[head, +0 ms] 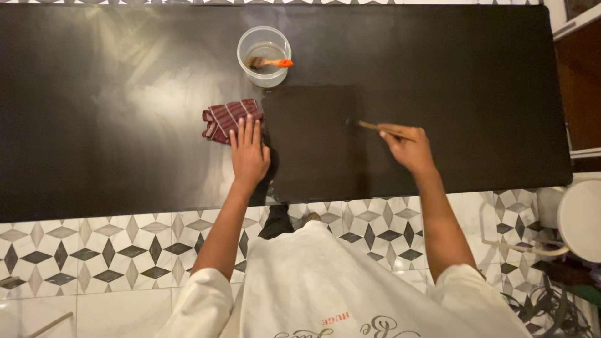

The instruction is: The person applies a liquid from a container onto a dark wooden surface using a brush and then wipes the area with a cloth.

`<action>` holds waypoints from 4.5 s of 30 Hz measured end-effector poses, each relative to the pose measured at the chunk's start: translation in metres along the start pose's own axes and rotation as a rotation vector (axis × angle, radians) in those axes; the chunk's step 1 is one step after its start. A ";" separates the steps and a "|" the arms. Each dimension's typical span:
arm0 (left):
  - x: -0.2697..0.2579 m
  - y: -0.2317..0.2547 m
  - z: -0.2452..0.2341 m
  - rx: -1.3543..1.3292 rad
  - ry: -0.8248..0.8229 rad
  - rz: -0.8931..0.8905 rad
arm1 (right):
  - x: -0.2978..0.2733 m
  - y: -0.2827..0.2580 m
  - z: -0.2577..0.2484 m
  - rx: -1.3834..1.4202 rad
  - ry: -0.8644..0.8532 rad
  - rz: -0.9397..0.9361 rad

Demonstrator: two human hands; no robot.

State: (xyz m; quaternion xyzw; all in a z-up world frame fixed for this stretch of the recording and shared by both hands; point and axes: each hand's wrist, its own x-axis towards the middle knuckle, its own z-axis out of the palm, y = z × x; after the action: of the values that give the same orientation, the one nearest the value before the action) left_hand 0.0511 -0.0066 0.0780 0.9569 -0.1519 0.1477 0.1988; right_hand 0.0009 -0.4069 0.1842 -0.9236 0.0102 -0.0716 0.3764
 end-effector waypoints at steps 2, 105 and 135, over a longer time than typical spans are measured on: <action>0.010 -0.013 0.012 0.035 -0.021 0.016 | 0.012 -0.014 0.019 -0.111 0.040 0.032; 0.031 -0.027 0.025 -0.037 -0.178 -0.232 | 0.214 -0.137 0.191 0.547 0.033 -0.218; 0.030 -0.029 0.028 -0.014 -0.161 -0.202 | 0.237 -0.124 0.189 0.633 -0.181 -0.144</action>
State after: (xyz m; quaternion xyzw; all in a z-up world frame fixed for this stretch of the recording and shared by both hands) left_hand 0.0950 -0.0001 0.0535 0.9746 -0.0715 0.0484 0.2065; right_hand 0.2576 -0.2043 0.1661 -0.7619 -0.1112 -0.0152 0.6379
